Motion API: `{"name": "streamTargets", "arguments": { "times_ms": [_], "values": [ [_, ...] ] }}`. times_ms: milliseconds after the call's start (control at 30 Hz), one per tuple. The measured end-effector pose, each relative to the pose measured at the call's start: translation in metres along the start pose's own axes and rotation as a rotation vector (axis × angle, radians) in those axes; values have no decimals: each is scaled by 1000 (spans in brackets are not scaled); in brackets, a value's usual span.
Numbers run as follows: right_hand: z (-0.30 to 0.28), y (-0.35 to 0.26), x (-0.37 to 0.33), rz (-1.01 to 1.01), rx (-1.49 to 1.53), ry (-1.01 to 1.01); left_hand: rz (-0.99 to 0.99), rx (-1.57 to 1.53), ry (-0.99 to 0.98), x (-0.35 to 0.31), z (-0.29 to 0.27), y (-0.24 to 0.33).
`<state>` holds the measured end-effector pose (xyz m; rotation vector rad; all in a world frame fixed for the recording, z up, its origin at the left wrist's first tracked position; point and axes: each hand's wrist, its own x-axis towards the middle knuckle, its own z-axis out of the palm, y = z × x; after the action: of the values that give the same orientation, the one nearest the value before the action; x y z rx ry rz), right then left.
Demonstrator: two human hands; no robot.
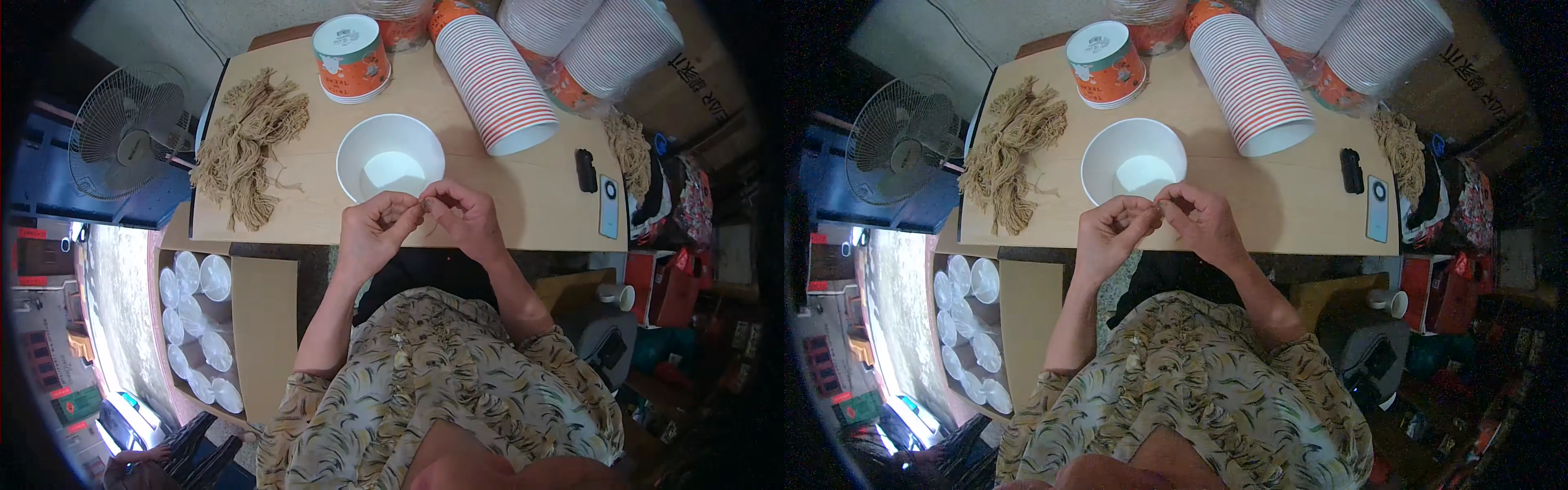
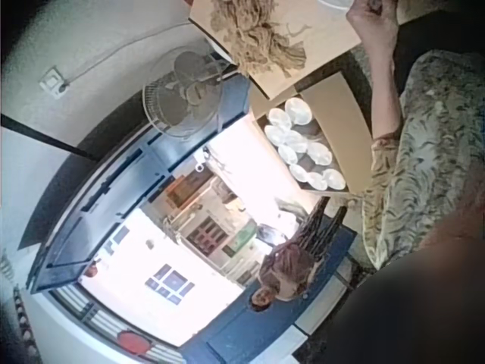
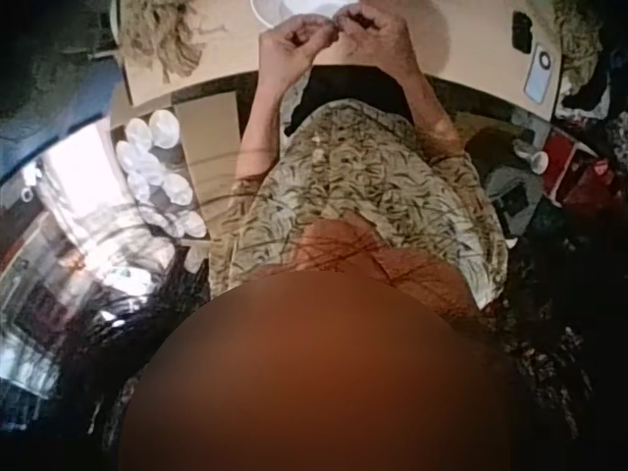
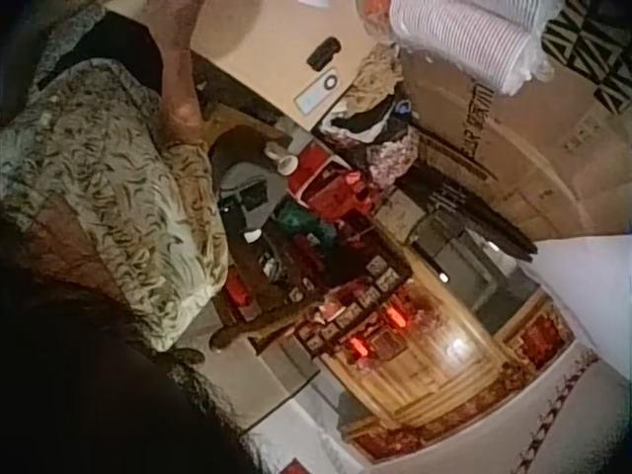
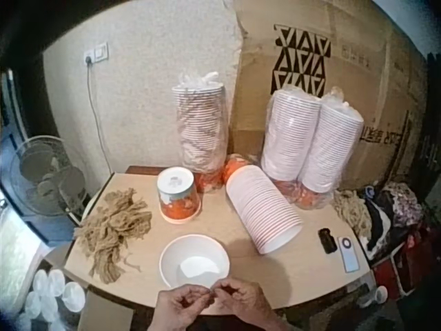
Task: Manually attaching twine handles to paper buckets by threading and tying knots through pre-punched holes.
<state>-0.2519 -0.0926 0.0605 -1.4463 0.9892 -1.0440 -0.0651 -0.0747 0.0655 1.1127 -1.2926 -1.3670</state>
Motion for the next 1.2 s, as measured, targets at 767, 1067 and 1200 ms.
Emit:
{"name": "streamTargets", "arguments": {
  "times_ms": [767,1067,1200],
  "values": [
    [11,-4,-5,-55,-116,114,-12,-173,110,0,6,-6],
    [9,9,-6,-81,-77,128,-57,-164,103,-1,4,-7],
    [8,11,-5,-70,30,89,-36,-179,55,1,4,-4]
  ]
}}
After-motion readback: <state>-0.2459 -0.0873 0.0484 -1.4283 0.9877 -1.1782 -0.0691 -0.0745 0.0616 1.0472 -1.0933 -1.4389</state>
